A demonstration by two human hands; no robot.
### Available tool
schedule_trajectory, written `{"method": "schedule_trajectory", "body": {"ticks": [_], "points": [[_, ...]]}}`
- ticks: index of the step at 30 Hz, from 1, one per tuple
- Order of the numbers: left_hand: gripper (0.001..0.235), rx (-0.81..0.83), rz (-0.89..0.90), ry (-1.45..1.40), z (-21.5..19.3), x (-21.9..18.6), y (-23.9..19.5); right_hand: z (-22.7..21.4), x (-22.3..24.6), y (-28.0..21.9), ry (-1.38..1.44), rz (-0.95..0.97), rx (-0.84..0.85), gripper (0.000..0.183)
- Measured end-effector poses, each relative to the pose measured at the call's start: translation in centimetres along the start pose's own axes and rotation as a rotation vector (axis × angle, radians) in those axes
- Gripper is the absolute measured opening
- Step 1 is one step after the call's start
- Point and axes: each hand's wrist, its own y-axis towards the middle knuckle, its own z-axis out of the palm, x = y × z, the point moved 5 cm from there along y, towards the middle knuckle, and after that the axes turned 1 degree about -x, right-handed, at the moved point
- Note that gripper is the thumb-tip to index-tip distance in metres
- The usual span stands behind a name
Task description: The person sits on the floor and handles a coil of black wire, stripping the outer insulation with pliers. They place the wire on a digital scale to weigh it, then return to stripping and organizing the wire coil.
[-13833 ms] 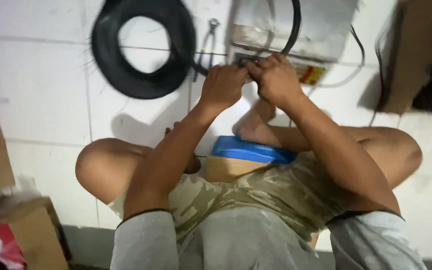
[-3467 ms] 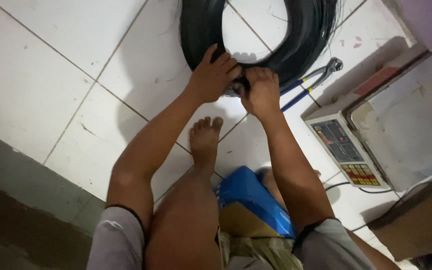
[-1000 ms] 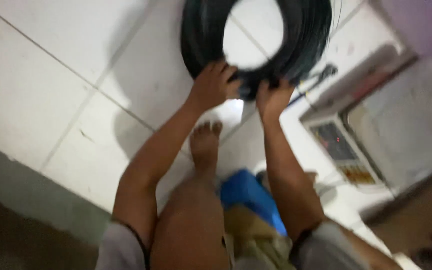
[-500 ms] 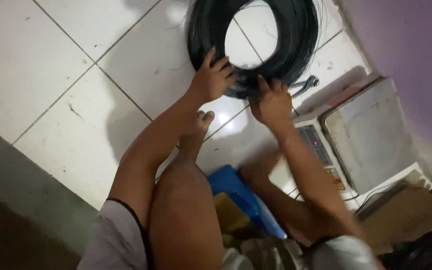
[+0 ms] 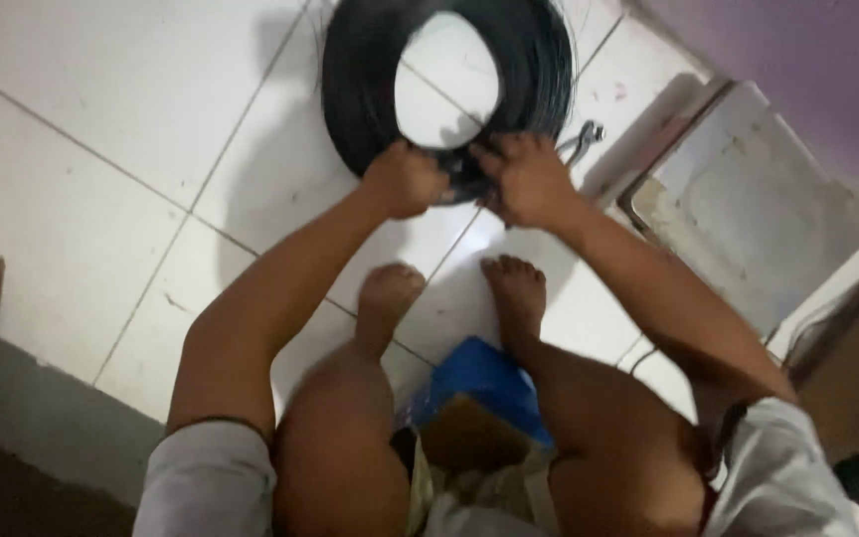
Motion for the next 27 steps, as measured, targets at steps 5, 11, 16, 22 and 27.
{"method": "schedule_trajectory", "body": {"ticks": [5,11,16,22,27], "points": [[0.014,0.324,-0.119,-0.200,-0.4,0.0,1.3,7.4,-1.5,0.2,0.165,-0.083,-0.108,0.042],[0.024,0.365,-0.208,-0.192,1.2,0.8,1.1,9.9,-3.0,0.5,0.132,-0.144,-0.259,0.017],[0.019,0.092,-0.231,-0.335,0.3,-0.3,2.1,7.4,-2.0,0.5,0.258,-0.098,-0.199,0.032],[0.042,0.321,-0.163,-0.256,0.3,0.9,1.0,7.3,-4.8,-0.6,0.089,-0.156,-0.247,0.024],[0.022,0.309,-0.177,-0.134,-5.8,3.4,1.8,4.6,-5.2,-0.7,-0.053,-0.057,-0.219,0.022]]}}
